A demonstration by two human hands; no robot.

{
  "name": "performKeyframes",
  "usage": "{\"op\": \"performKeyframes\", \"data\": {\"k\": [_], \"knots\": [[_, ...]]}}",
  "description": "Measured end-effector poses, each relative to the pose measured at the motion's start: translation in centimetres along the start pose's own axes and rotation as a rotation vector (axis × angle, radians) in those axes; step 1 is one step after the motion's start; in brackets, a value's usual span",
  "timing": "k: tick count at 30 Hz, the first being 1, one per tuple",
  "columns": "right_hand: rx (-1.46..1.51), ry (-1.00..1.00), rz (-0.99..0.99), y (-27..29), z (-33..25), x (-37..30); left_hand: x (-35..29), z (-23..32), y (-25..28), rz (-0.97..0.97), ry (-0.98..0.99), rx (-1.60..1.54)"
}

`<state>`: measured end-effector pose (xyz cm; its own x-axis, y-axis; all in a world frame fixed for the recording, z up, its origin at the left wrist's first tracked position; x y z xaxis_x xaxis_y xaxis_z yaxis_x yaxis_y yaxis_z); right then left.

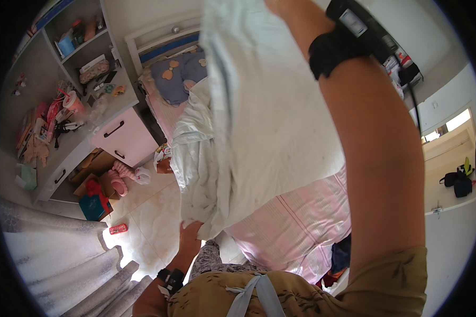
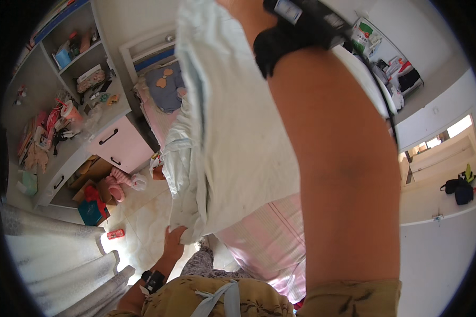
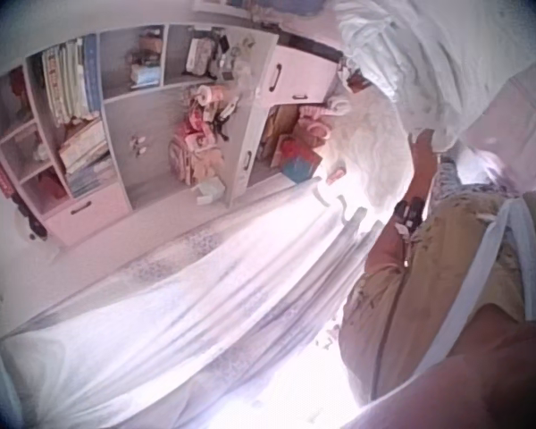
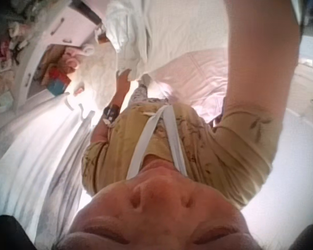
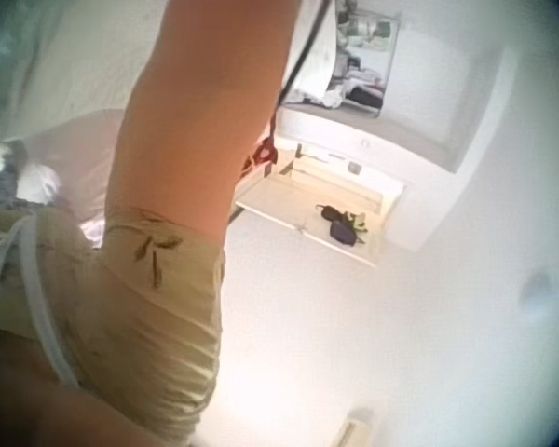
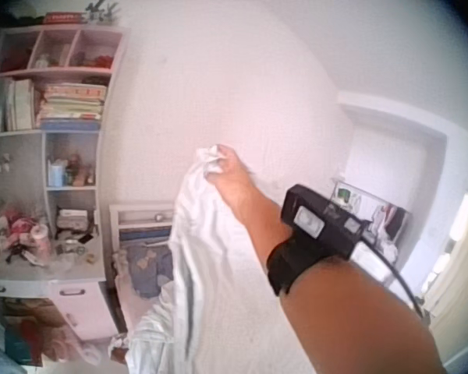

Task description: The person folds a colorful pillow, a pink plush toy, a white duvet, and a dark garment on a bed in a bedroom. The person then adjusts the bedsheet and a red patterned blanket.

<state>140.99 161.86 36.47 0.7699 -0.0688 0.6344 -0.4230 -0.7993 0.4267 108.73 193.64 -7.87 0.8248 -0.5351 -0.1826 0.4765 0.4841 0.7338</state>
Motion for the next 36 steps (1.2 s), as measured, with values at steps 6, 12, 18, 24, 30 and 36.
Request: {"op": "performKeyframes", "data": {"k": [6, 12, 18, 24, 30, 36], "knots": [[0.279, -0.333, -0.065, -1.2, 8.5, -14.8, 4.5, 2.1, 1.5, -0.030, 0.213, -0.445], [0.594, -1.174, 0.150, 5.6, 17.7, -50.1, 8.3, 7.6, 1.3, 0.003, 0.075, -0.732], [0.808, -1.749, 0.400, 9.5, 13.0, -80.2, 10.1, 12.1, -1.7, -0.010, -0.001, -0.554], [0.813, -1.756, 0.632, 14.7, 14.2, -89.8, 13.3, 20.6, 6.5, 0.142, 0.078, -0.326], [0.850, -1.528, 0.857, 18.2, 19.6, -84.8, 10.6, 34.1, 22.8, 0.526, -0.333, -0.782], [0.914, -1.414, 1.165, 18.6, 23.8, -77.8, 5.5, 43.3, 35.8, 0.761, -0.581, -0.787]]}}
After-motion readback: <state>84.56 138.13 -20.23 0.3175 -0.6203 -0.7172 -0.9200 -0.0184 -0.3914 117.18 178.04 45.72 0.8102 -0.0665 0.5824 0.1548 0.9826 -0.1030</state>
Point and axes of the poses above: each hand's wrist, its own x-axis towards the middle knuckle, its own y-axis out of the back of the hand, z = x × y, the point moved 5 cm from there along x, towards the middle knuckle, and after that the axes turned 6 degrees about x, right-handed, at the moved point
